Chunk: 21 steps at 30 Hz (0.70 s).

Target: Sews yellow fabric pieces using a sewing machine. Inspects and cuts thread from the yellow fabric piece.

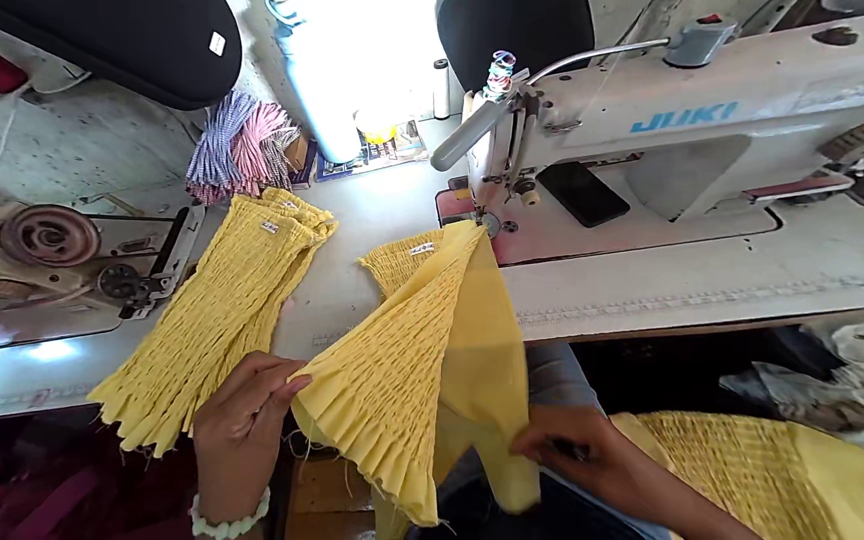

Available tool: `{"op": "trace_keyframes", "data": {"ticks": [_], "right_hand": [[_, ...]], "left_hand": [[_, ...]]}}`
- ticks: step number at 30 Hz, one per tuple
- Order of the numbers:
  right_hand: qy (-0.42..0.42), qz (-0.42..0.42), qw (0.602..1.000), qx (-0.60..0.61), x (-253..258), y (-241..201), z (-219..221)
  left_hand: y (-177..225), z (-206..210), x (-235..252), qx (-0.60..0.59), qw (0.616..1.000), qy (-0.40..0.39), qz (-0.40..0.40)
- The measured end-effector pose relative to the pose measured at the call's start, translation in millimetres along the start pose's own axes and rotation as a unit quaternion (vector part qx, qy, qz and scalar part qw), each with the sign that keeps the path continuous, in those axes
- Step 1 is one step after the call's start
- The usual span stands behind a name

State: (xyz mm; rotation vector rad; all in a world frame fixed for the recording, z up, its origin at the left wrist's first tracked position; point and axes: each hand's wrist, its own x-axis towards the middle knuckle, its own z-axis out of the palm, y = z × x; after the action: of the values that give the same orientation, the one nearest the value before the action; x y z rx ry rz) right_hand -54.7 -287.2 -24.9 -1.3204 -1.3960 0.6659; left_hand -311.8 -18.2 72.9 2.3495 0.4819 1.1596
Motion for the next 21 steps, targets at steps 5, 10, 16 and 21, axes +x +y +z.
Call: {"op": "trace_keyframes", "data": {"ticks": [5, 10, 16, 21], "right_hand": [[-0.010, -0.214, 0.967, -0.139, 37.1, -51.5, -5.9], [0.030, -0.285, 0.934, -0.214, 89.0, -74.6, 5.5], [0.076, -0.288, 0.928, -0.223, 136.8, -98.3, 29.3], [0.105, -0.247, 0.938, -0.220, 140.5, -106.8, 34.2]], "left_hand": [[-1.4, 6.0, 6.4, -0.026, 1.000, 0.014, 0.006], [4.2, 5.8, 10.3, -0.044, 0.999, 0.019, 0.011], [48.5, 19.0, 12.2, -0.095, 0.995, 0.008, 0.003], [66.1, 27.1, 13.6, -0.101, 0.995, 0.014, 0.016]]}}
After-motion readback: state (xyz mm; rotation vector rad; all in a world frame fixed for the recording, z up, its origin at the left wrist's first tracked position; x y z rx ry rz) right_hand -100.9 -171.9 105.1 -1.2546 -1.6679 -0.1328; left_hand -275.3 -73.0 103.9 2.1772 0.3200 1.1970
